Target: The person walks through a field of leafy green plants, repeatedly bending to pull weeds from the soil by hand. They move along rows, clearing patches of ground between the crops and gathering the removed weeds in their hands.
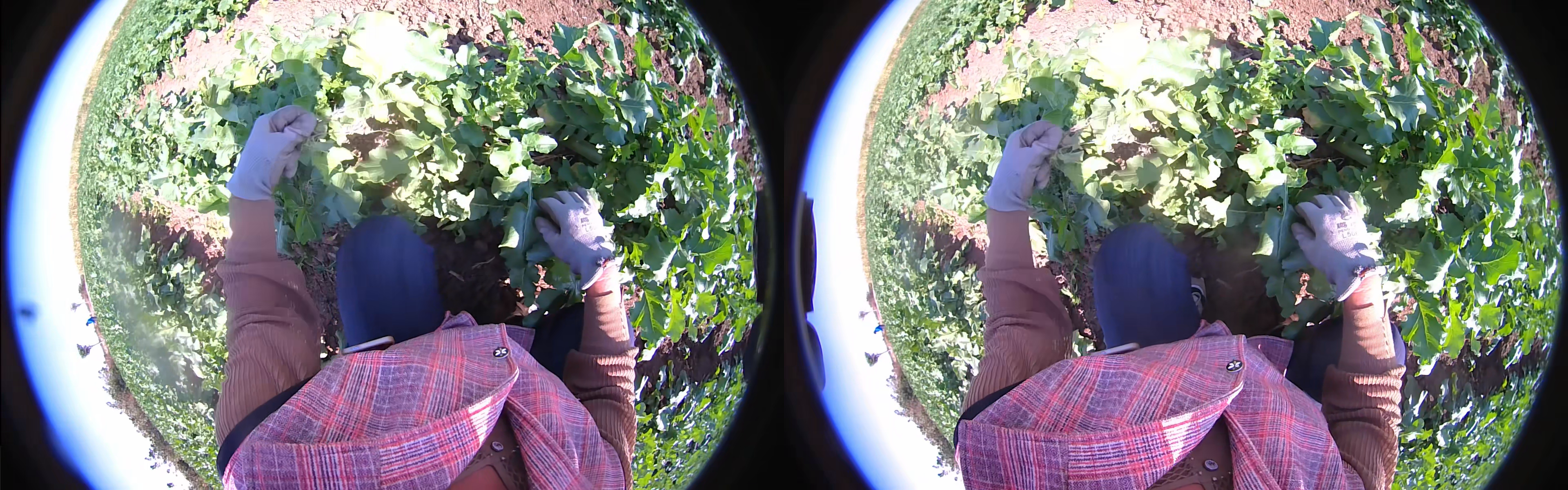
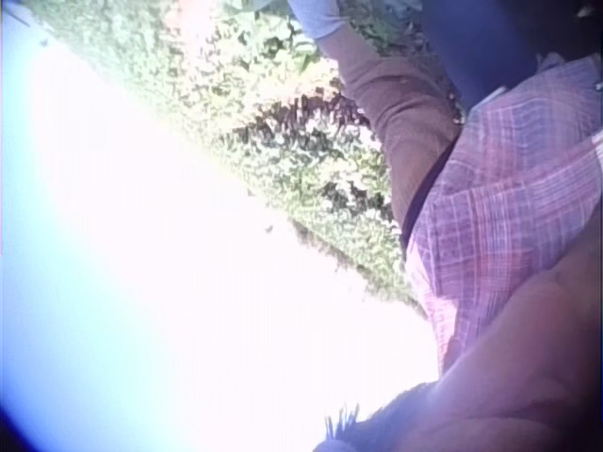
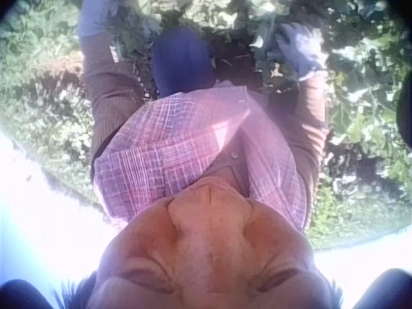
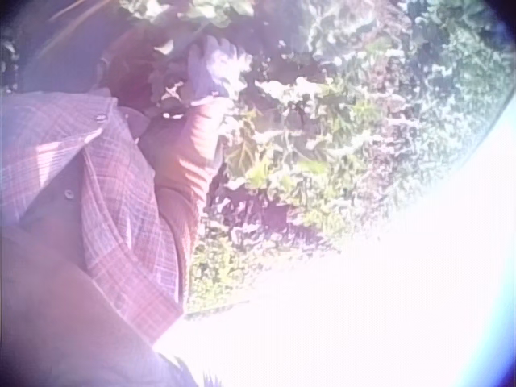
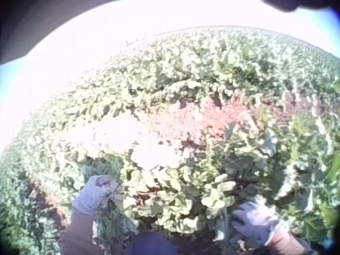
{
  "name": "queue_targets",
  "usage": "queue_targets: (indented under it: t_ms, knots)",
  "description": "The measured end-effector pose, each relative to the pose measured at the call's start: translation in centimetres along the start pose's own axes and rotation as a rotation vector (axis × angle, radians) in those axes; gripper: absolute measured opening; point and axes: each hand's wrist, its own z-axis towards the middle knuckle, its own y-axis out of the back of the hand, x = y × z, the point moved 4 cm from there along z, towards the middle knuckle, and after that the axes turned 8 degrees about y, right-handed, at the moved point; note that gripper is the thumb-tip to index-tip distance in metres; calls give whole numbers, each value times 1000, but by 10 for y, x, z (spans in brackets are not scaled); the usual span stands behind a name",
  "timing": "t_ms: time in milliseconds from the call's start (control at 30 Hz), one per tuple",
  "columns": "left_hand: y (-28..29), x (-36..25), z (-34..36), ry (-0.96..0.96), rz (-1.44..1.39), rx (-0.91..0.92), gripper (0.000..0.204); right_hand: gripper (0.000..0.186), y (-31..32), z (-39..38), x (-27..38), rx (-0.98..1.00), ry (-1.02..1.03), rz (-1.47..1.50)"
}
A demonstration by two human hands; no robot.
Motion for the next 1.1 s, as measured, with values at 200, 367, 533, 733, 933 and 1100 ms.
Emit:
queue_targets:
  t_ms: [200,367,533,733,933,1100]
  knots:
    - [92,27,-135,439,411,-189,33,33,0,3,2,59,-13,-21]
    - [72,53,-138,319,906,-382,52,32,-3,9,3,75,-20,-68]
    - [17,38,-55,-158,664,-408,20,35,-5,11,5,106,-36,-95]
    - [-100,48,43,-210,826,156,26,37,-4,11,6,104,-52,-99]
    - [-146,78,105,333,986,-13,32,38,-3,8,5,48,-15,-90]
    - [-116,69,130,131,308,-179,30,38,-2,3,5,74,-13,-34]
